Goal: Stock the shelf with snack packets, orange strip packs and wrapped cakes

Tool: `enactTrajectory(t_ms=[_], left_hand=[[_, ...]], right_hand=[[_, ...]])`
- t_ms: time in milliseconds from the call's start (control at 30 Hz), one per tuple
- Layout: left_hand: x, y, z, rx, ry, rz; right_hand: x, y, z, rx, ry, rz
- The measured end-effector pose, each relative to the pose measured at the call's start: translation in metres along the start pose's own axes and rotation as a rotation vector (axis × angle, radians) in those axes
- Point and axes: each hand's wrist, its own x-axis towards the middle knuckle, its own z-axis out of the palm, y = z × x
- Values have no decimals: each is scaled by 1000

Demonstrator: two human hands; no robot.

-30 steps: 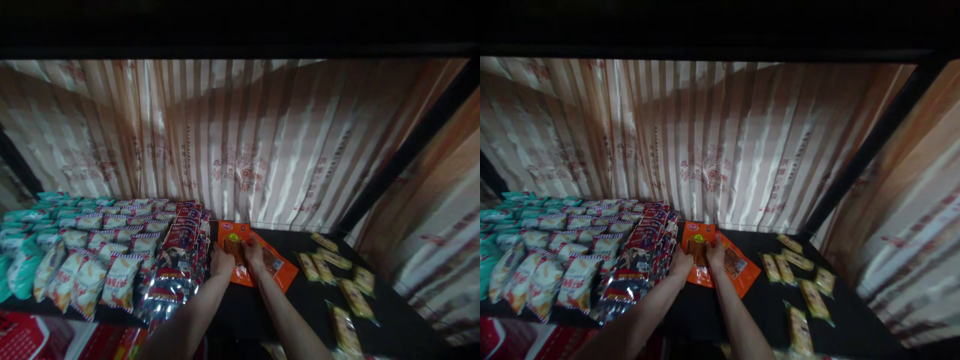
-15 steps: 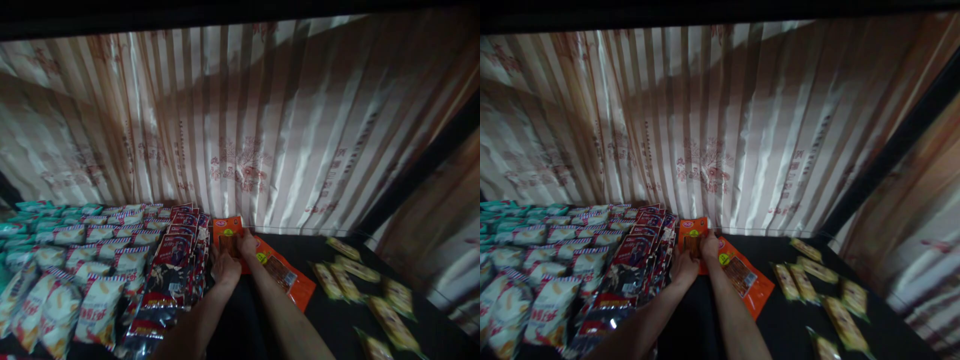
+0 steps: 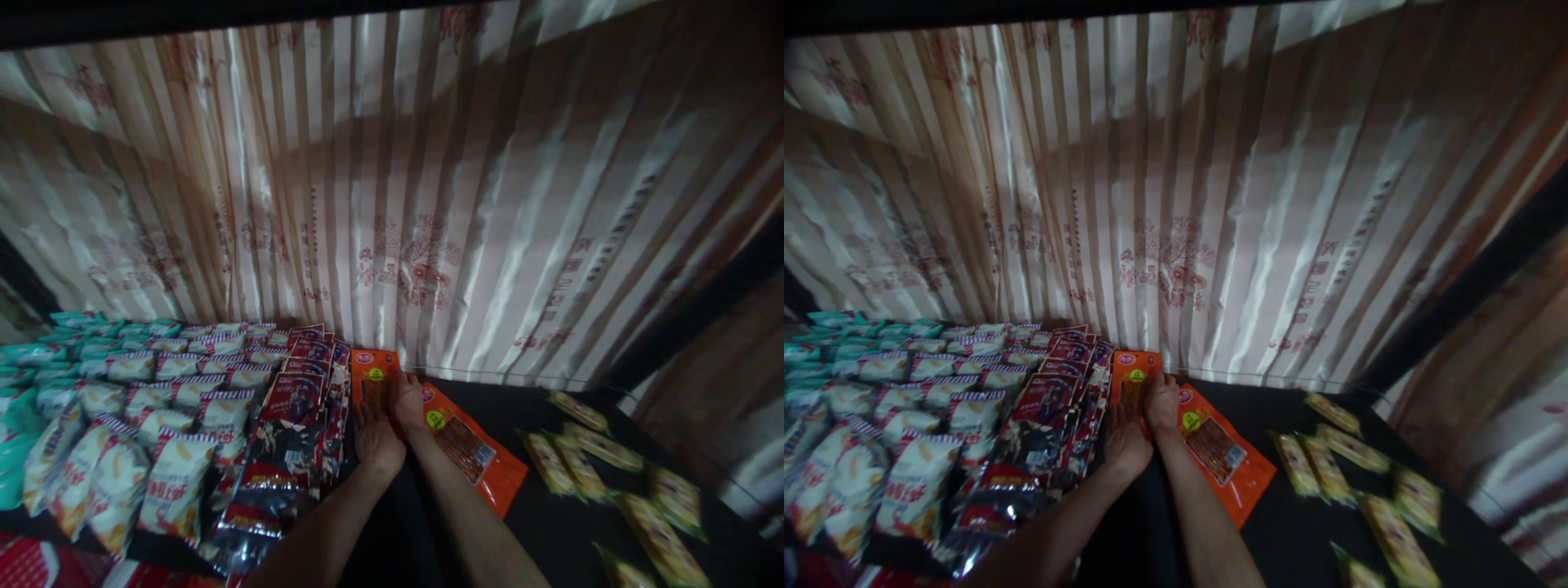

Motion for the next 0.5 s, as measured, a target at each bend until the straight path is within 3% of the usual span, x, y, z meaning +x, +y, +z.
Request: enactTrajectory(t_ms=[300,500], left_hand=[[0,-1,-5,85,-36,37],[-12,2,-3,18,-3,76]], right_hand=[[-6,3,1,-52,25,-53],[-34,20,-6,-100,54,-25]])
